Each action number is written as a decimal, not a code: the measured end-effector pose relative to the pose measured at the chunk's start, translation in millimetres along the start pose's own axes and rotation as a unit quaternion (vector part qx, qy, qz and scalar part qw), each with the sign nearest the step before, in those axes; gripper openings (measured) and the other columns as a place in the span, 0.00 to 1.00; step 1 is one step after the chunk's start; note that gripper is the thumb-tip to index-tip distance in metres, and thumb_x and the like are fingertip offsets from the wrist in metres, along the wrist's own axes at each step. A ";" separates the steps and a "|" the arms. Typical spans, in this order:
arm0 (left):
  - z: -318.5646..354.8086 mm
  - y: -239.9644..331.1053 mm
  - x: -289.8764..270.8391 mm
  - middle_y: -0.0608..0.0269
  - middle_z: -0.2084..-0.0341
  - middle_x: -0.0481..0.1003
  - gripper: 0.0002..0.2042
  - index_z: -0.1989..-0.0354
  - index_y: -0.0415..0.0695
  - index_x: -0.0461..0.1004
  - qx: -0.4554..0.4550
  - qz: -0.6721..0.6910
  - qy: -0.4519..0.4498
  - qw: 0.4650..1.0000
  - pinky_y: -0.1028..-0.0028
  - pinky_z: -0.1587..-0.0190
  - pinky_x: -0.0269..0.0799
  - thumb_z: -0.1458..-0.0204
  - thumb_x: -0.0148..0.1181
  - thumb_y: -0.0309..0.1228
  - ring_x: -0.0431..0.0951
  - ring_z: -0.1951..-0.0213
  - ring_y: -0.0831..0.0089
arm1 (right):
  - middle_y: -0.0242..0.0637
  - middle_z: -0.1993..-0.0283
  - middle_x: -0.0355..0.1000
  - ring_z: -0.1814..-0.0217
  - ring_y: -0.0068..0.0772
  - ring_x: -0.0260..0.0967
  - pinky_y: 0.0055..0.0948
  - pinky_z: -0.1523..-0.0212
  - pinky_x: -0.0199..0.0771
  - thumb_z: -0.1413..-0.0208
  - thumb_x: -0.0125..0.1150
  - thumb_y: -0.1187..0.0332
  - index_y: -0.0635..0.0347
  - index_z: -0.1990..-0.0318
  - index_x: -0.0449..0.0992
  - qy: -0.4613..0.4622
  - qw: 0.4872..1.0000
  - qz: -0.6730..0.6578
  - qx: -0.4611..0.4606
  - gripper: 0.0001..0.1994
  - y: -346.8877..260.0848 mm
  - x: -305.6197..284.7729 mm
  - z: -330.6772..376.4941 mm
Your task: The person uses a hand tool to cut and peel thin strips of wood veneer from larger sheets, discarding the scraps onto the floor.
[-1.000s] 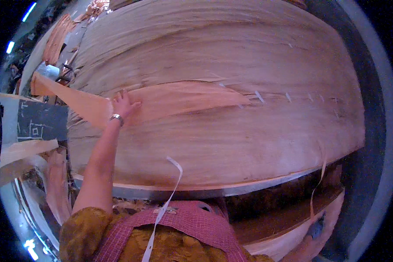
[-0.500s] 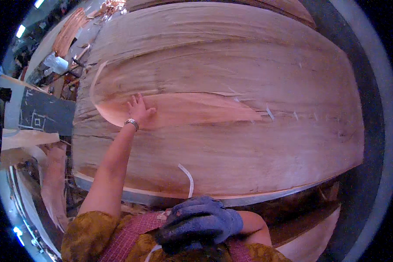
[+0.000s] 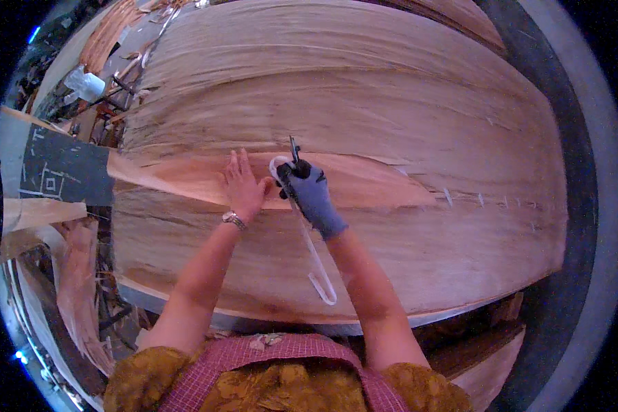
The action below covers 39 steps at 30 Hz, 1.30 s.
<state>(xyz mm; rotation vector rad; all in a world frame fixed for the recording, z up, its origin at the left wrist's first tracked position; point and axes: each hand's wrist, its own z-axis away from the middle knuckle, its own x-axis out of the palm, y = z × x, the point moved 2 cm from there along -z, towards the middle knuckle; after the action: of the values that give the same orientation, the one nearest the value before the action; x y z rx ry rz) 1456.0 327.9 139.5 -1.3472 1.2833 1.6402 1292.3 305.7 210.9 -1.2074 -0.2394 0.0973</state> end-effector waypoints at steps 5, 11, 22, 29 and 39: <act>-1.8 -2.4 2.3 0.54 0.29 0.48 0.46 0.28 0.48 0.48 0.012 -0.025 0.012 1.000 0.43 0.32 0.42 0.53 0.66 0.50 0.47 0.28 0.52 | 0.36 0.72 0.75 0.76 0.26 0.72 0.25 0.76 0.72 0.41 0.60 0.68 0.67 0.62 0.78 0.009 0.996 0.057 0.071 0.09 55.3 -8.6 -58.2; -4.8 1.1 -10.4 0.61 0.29 0.50 0.44 0.30 0.49 0.52 0.064 -0.065 0.033 0.995 0.47 0.33 0.49 0.54 0.67 0.46 0.50 0.30 0.57 | 0.35 0.73 0.75 0.77 0.25 0.71 0.25 0.76 0.72 0.40 0.59 0.68 0.66 0.63 0.78 0.004 0.997 0.036 0.061 0.09 77.1 -12.2 -65.0; -17.1 -19.1 8.4 0.59 0.35 0.62 0.30 0.34 0.43 0.62 0.345 -0.057 0.046 0.936 0.51 0.36 0.54 0.47 0.56 0.38 0.61 0.36 0.56 | 0.34 0.73 0.76 0.77 0.26 0.71 0.29 0.76 0.69 0.40 0.59 0.60 0.60 0.62 0.78 -0.058 0.987 0.043 0.142 0.12 40.4 -13.3 -20.7; -24.8 -14.6 17.9 0.54 0.35 0.62 0.32 0.34 0.42 0.62 0.360 -0.073 0.011 0.930 0.46 0.38 0.54 0.49 0.57 0.38 0.63 0.38 0.54 | 0.44 0.75 0.75 0.73 0.45 0.74 0.42 0.74 0.71 0.43 0.57 0.65 0.57 0.73 0.71 0.170 0.802 0.519 -0.242 0.09 49.5 -66.5 -32.8; -29.0 69.1 15.0 0.64 0.45 0.71 0.21 0.47 0.49 0.72 0.355 -0.042 0.108 0.928 0.49 0.41 0.57 0.51 0.59 0.35 0.68 0.44 0.61 | 0.37 0.72 0.77 0.83 0.19 0.64 0.19 0.83 0.61 0.43 0.64 0.61 0.61 0.59 0.77 0.254 0.962 -0.055 0.085 0.12 32.9 -210.1 22.8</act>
<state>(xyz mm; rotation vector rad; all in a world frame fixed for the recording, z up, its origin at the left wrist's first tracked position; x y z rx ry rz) 1398.8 277.6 144.6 -1.1067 1.6999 0.8325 1084.8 295.9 160.2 -1.0070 0.1512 -0.2844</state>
